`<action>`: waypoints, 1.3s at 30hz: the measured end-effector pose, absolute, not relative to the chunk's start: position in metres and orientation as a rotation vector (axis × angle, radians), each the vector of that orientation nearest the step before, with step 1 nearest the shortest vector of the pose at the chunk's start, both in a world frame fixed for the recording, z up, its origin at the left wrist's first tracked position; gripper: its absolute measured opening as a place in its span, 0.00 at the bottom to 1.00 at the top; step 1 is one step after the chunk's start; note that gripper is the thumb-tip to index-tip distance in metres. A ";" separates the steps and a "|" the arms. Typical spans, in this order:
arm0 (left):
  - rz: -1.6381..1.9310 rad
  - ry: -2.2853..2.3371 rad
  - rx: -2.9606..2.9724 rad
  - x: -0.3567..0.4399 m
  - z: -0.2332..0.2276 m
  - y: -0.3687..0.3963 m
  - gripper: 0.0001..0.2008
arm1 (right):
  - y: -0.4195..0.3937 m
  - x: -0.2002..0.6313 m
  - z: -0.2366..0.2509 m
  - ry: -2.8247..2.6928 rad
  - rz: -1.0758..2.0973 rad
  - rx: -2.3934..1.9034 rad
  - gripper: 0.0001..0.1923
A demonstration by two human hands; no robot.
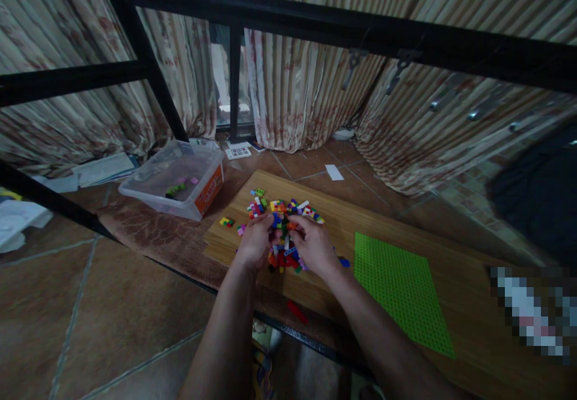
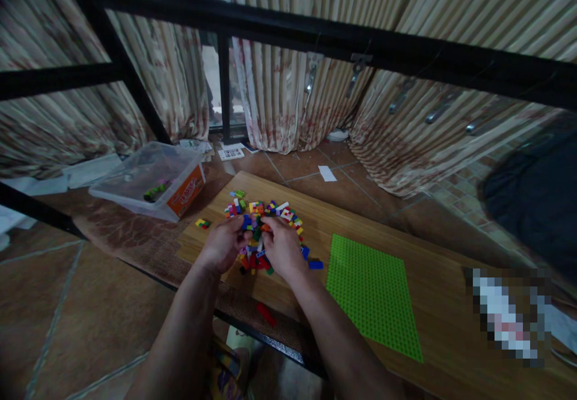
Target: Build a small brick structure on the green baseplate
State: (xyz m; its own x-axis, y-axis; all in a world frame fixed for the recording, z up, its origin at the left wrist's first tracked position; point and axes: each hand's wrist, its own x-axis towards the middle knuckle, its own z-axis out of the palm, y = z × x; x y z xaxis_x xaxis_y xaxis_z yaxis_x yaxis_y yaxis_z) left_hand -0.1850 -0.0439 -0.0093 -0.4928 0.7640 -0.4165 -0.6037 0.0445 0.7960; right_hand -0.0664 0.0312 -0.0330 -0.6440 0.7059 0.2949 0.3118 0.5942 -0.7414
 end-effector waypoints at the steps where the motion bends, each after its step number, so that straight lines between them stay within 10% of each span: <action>1: 1.665 1.261 0.187 -0.185 -0.009 -0.044 0.07 | 0.031 -0.067 -0.031 -2.224 0.918 -0.806 0.18; 24: 1.716 1.331 0.489 -0.186 -0.020 -0.043 0.16 | 0.023 -0.072 -0.031 -1.805 1.329 -0.757 0.08; 39: 1.121 2.353 1.080 -0.190 -0.027 -0.046 0.11 | 0.019 -0.044 -0.012 -2.254 0.752 -0.838 0.05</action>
State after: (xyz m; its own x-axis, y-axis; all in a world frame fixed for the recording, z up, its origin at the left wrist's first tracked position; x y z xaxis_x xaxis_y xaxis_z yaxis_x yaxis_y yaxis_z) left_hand -0.1904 -0.0457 -0.0273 -0.6634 0.7475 0.0336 0.4971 0.4067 0.7665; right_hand -0.0442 0.0193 -0.0119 -0.6121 0.7133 0.3414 0.3652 0.6379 -0.6780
